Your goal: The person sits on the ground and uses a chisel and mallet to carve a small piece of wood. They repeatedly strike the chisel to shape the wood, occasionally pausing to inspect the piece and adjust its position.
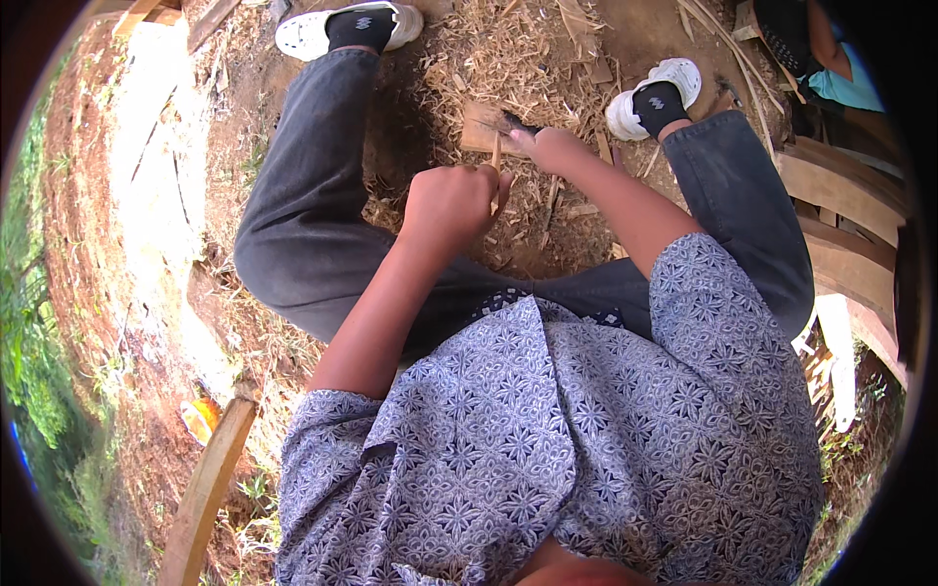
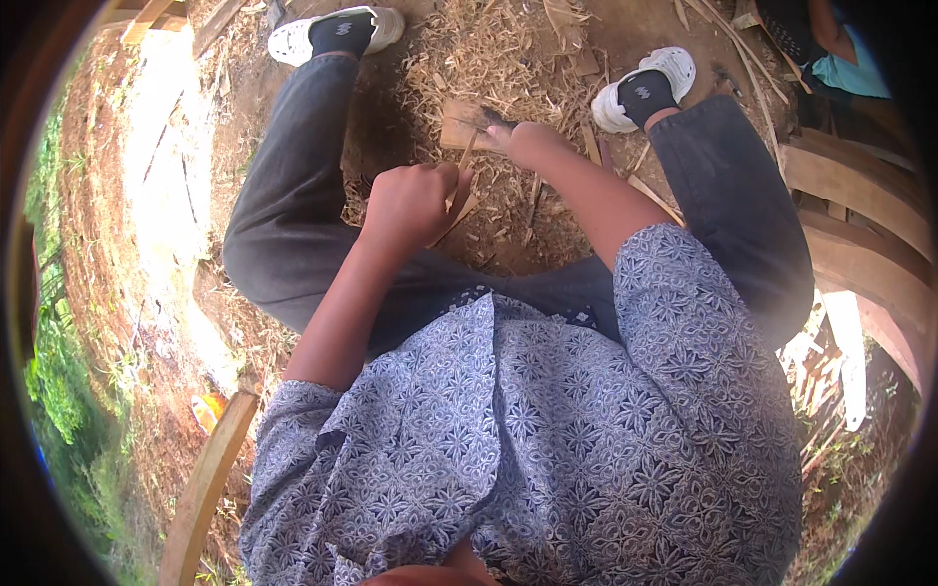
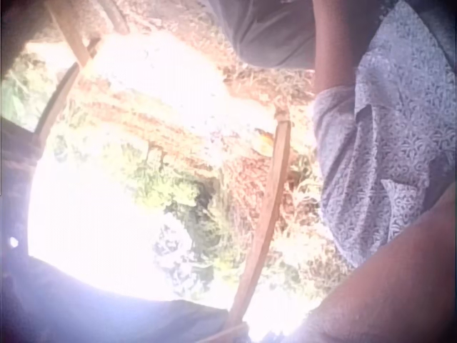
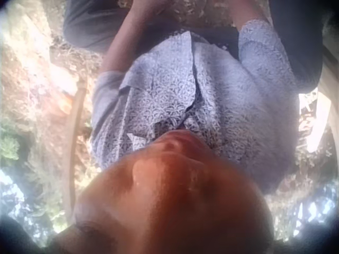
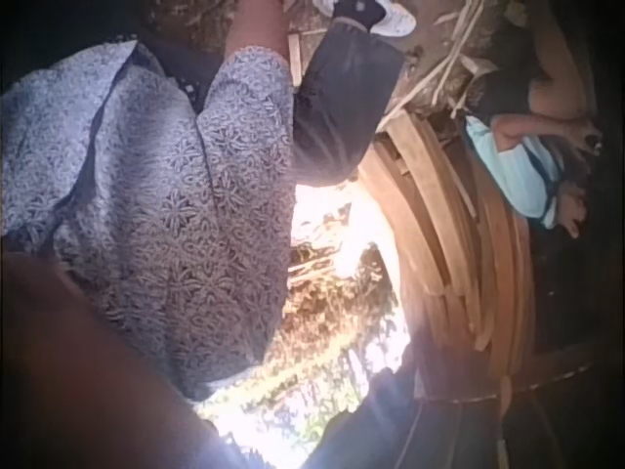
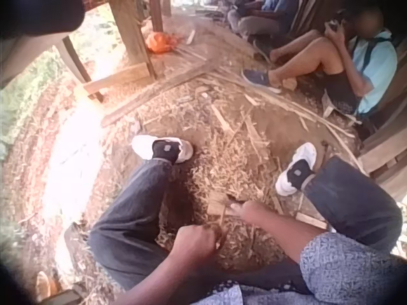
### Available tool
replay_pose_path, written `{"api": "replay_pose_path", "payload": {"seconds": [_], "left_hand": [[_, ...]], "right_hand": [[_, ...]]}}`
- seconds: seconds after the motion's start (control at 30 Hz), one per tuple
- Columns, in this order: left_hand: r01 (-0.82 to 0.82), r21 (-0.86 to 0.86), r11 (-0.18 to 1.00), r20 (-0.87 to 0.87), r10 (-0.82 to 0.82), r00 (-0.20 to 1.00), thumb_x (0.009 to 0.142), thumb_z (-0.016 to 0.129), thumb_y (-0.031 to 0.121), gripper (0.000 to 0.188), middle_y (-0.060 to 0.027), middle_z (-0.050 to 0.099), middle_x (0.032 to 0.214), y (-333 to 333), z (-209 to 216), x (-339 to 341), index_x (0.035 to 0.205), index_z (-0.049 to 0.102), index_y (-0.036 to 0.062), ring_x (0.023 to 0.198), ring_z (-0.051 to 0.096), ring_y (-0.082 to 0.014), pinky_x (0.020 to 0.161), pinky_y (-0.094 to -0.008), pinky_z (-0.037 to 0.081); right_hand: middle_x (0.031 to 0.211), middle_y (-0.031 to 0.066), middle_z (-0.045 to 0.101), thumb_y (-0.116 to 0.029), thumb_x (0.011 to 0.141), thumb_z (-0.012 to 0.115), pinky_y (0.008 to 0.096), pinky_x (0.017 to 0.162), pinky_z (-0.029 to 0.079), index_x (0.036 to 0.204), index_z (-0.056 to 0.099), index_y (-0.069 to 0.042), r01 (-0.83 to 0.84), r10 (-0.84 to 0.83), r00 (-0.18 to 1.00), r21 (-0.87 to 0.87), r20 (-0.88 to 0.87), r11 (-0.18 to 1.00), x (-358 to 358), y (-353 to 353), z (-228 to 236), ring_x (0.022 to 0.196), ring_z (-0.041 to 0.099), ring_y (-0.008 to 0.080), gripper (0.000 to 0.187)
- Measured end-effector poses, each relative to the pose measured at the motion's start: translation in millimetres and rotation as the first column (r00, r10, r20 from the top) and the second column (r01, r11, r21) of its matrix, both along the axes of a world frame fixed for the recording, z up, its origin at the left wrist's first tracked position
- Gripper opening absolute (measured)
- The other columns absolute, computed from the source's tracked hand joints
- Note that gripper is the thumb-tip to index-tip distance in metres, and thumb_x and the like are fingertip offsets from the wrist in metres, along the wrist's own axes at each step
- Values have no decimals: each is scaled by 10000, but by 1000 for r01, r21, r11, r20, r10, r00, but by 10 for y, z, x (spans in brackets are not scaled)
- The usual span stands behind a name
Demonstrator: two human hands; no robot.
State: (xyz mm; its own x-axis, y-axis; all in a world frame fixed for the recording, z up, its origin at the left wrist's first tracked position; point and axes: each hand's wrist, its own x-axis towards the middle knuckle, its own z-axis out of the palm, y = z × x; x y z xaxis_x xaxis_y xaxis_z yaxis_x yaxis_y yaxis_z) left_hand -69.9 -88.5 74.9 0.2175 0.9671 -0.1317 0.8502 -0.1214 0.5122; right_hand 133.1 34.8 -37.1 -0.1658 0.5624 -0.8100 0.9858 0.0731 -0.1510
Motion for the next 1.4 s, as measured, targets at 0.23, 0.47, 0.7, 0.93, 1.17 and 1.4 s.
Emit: {"api": "replay_pose_path", "payload": {"seconds": [0.23, 0.47, 0.7, 0.93, 1.17, 1.4], "left_hand": [[-38, -12, 999, -20, 37, 999, 1053, 506, 409, 490, -131, 683, 642, 14, 86, -16, 719, 671, 91, 582, 677, -341, 556, -448, 534], [-7, 22, 1000, -2, 7, 1000, 1054, 503, 403, 480, -124, 698, 677, -84, -107, -38, 725, 669, 96, 581, 678, -332, 542, -445, 532], [-4, 7, 1000, -9, 4, 1000, 1033, 551, 372, 429, -142, 671, 655, -64, -19, 15, 731, 635, 79, 613, 668, -360, 576, -480, 525], [-210, -25, 977, 120, 212, 970, 1029, 553, 363, 410, -171, 672, 671, -158, -108, -79, 775, 698, 76, 635, 672, -382, 604, -493, 535], [-241, 20, 970, 161, 235, 959, 1021, 563, 346, 402, -179, 660, 643, -153, -199, -28, 748, 699, 84, 621, 673, -384, 597, -493, 539], [-399, -158, 903, 250, 427, 869, 1027, 558, 344, 393, -205, 672, 696, -147, -107, -34, 807, 733, 70, 682, 672, -421, 648, -508, 536]], "right_hand": [[1102, 336, 700, -775, 987, 295, 487, 968, 516, 1157, 718, 71, 55, -53, 998, 51, -33, 997, 70, -22, -121, 1098, 693, 424, 962], [1100, 320, 707, -775, 986, 302, 490, 974, 512, 1160, 718, 75, -58, 54, 996, -45, -75, 997, -86, -24, 331, 1089, 694, 422, 962], [1007, 295, 721, -787, 979, 303, 488, 894, 534, 1091, 727, 85, -27, 28, 999, 66, -16, 997, 39, 38, -166, 988, 715, 408, 976], [555, 116, 562, -806, 960, 339, 412, 538, 503, 834, 682, 58, 201, -209, 974, -93, -83, 975, -40, -68, 46, 505, 614, 272, 938], [971, 311, 718, -792, 967, 322, 473, 892, 539, 1108, 720, 82, 67, -44, 986, 146, -159, 987, -61, -179, -124, 973, 724, 410, 970], [900, 291, 700, -772, 987, 305, 465, 829, 547, 1028, 727, 65, 134, -131, 990, 51, -56, 990, -30, -81, -249, 893, 721, 389, 938]]}}
